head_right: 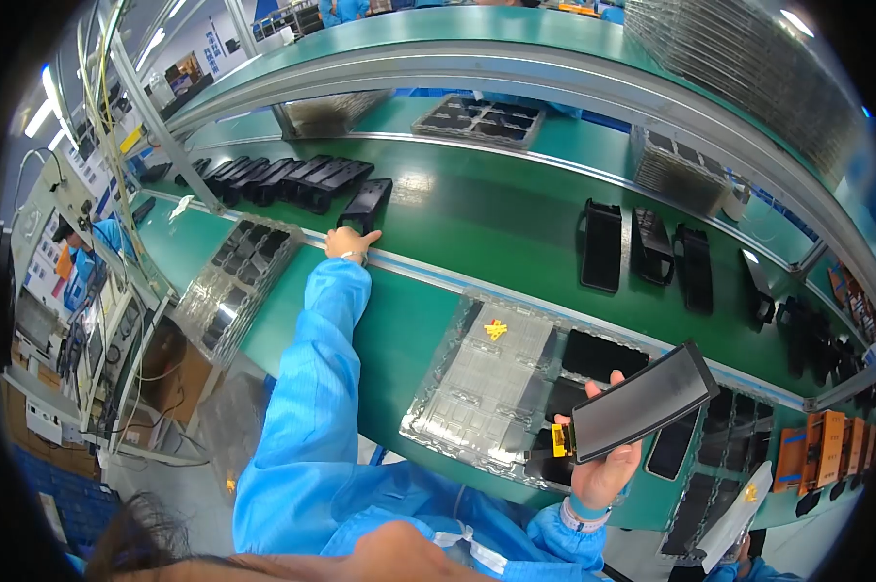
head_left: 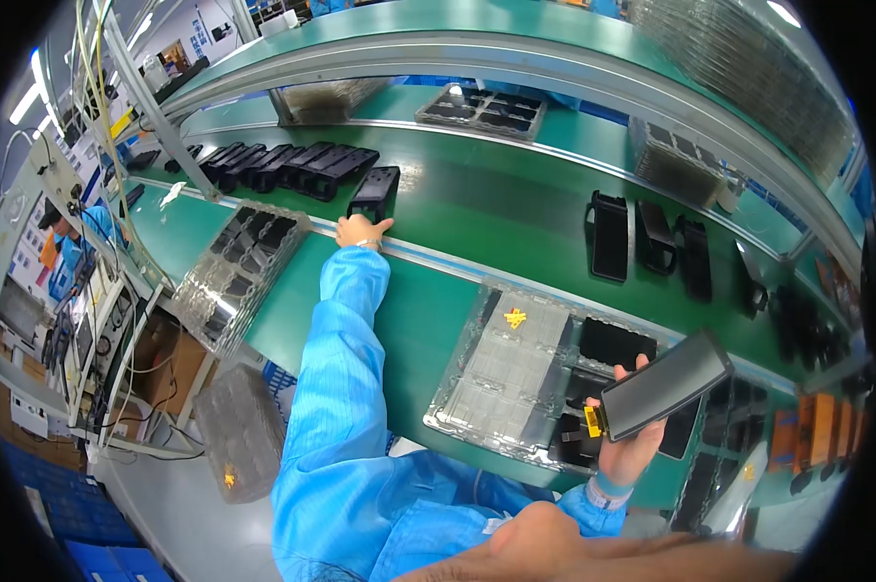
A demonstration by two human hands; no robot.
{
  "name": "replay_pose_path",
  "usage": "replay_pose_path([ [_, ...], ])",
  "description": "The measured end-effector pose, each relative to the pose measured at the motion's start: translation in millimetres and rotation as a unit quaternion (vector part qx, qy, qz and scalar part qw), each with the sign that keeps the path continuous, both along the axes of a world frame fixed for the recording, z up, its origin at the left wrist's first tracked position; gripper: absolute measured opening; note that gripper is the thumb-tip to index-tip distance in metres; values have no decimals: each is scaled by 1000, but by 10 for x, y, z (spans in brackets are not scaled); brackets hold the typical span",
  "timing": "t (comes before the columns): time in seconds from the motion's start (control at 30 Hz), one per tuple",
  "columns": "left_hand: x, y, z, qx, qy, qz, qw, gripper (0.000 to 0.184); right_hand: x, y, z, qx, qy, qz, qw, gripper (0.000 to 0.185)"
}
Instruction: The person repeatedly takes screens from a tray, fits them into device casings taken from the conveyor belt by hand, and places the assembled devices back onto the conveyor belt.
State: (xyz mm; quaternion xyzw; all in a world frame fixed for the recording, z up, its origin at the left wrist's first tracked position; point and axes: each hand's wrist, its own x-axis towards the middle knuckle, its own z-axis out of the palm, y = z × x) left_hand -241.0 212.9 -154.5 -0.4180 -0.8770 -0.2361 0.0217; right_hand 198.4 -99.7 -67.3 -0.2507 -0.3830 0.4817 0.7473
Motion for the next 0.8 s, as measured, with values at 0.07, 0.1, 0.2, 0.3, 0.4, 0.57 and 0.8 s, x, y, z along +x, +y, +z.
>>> replay_pose_path([
  [0.07, 95, -67, 34, 27, 31, 6, 999, 52, -6, -2, -20, 1, 2, -5, 1000, 76],
  [0.1, 201, -154, 154, 115, 7, -16, 993, 41, -21, 9, -46, 14, -9, 0, 1000, 74],
  [0.2, 306, -165, 430, 397, -34, -139, 907, 43, -51, 34, -112, 40, -22, 21, 999, 68],
  [0.3, 715, -460, 1025, 523, -230, -231, 788, 61, -195, 34, -89, 28, 19, 39, 999, 68],
  [0.4, 1072, -783, 1262, 529, -515, -297, 605, 55, -236, 59, -95, 2, 75, 84, 994, 72],
  [0.57, 1608, -1509, 1325, 293, -799, -325, 412, 62, -357, 28, -95, 38, 24, 103, 994, 65],
  [0.8, 1977, -1693, 1130, 247, -849, -334, 326, 75, -660, 6, -124, 68, -61, -82, 992, 65],
])
